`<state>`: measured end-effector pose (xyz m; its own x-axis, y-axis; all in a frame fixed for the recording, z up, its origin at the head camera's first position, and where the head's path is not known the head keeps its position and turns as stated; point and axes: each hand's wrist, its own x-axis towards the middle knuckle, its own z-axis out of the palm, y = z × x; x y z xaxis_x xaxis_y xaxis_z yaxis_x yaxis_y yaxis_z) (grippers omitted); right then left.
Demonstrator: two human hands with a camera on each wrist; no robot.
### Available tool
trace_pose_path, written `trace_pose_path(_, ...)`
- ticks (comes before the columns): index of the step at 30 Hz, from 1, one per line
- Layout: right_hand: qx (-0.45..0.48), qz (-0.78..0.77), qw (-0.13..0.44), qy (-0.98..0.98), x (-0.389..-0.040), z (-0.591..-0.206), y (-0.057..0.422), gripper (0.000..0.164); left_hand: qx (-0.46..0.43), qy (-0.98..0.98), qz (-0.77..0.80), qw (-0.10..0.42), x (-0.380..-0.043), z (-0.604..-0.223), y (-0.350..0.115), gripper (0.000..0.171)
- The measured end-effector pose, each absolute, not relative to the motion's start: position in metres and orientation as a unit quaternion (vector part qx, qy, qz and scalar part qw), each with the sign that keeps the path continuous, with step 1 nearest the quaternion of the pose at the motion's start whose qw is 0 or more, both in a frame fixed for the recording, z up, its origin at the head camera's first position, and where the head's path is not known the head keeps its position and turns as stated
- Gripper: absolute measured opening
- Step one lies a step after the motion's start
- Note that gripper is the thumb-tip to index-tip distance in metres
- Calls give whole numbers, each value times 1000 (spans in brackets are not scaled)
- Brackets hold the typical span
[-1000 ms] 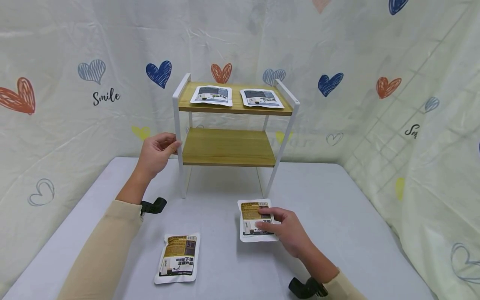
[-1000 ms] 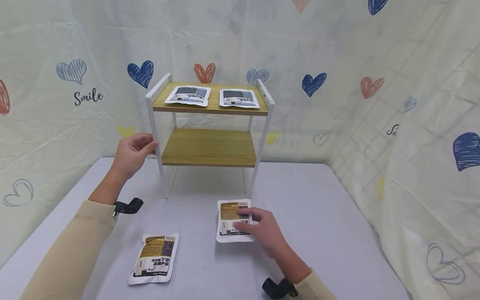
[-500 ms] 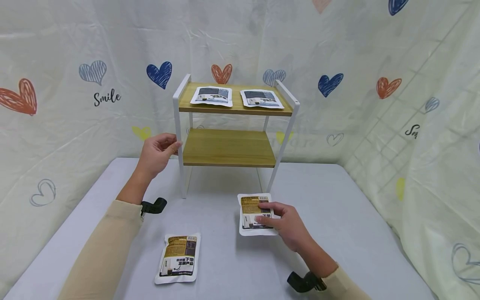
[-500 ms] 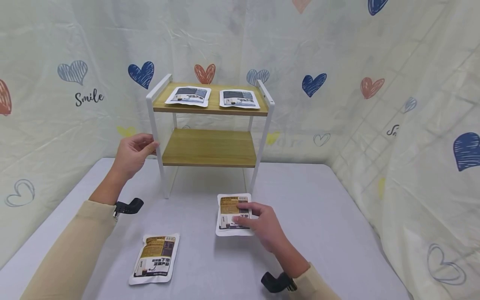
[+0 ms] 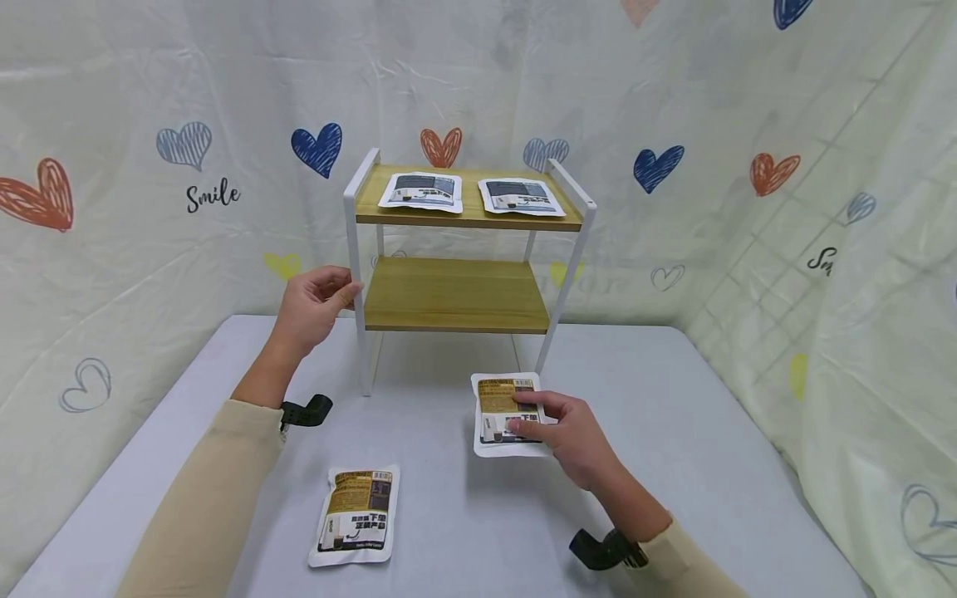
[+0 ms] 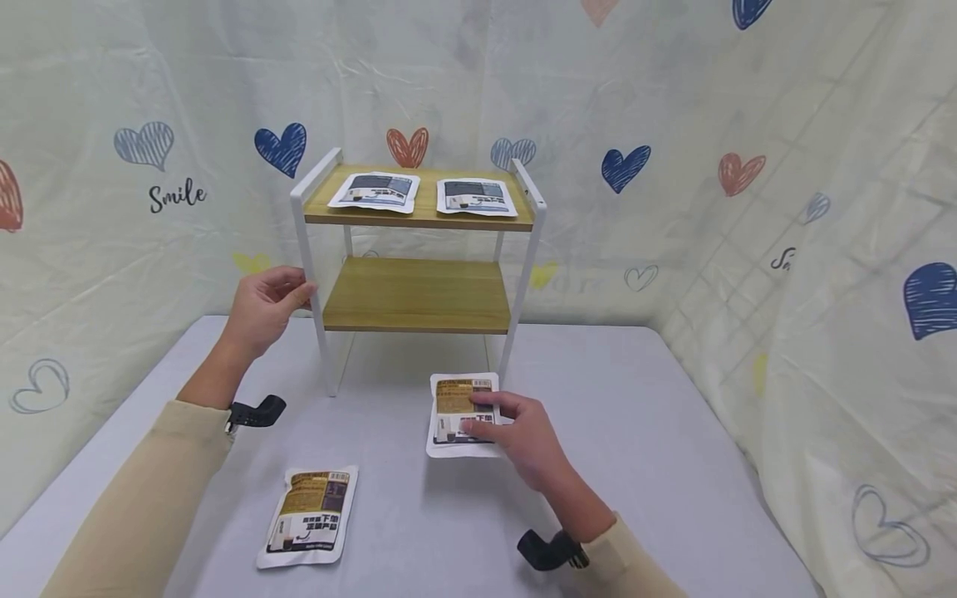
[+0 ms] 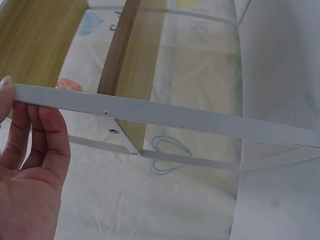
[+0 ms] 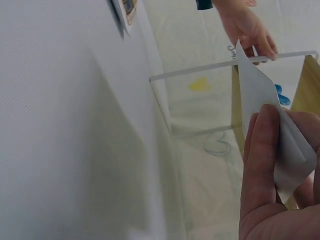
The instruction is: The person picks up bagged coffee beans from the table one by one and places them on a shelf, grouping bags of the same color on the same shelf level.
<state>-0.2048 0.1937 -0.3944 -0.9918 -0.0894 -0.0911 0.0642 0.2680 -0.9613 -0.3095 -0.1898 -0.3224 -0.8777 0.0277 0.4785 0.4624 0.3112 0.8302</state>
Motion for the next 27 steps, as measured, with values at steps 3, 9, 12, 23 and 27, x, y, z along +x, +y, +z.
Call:
trace_pose_path(3,-10,-617,70,784,-206,-391,193,51,-155,-787,-566,192,-309,-322,-190,33)
trace_pose_path(9,-20,-646,77,759,-209,-386,193,54,-164,-782,-570,190,-309,-321,-189,33)
trace_pose_path(12,-32,-655,77,751,-210,-383,192,55,-167,-783,-568,191,-309,-321,-189,33)
trace_pose_path(23,-42,-663,70,744,-215,-375,192,56,-156,-782,-574,188,-309,-322,-189,33)
trace_pose_path(27,-44,-667,65,740,-217,-372,192,56,-154,-784,-572,188,-309,-322,-189,34)
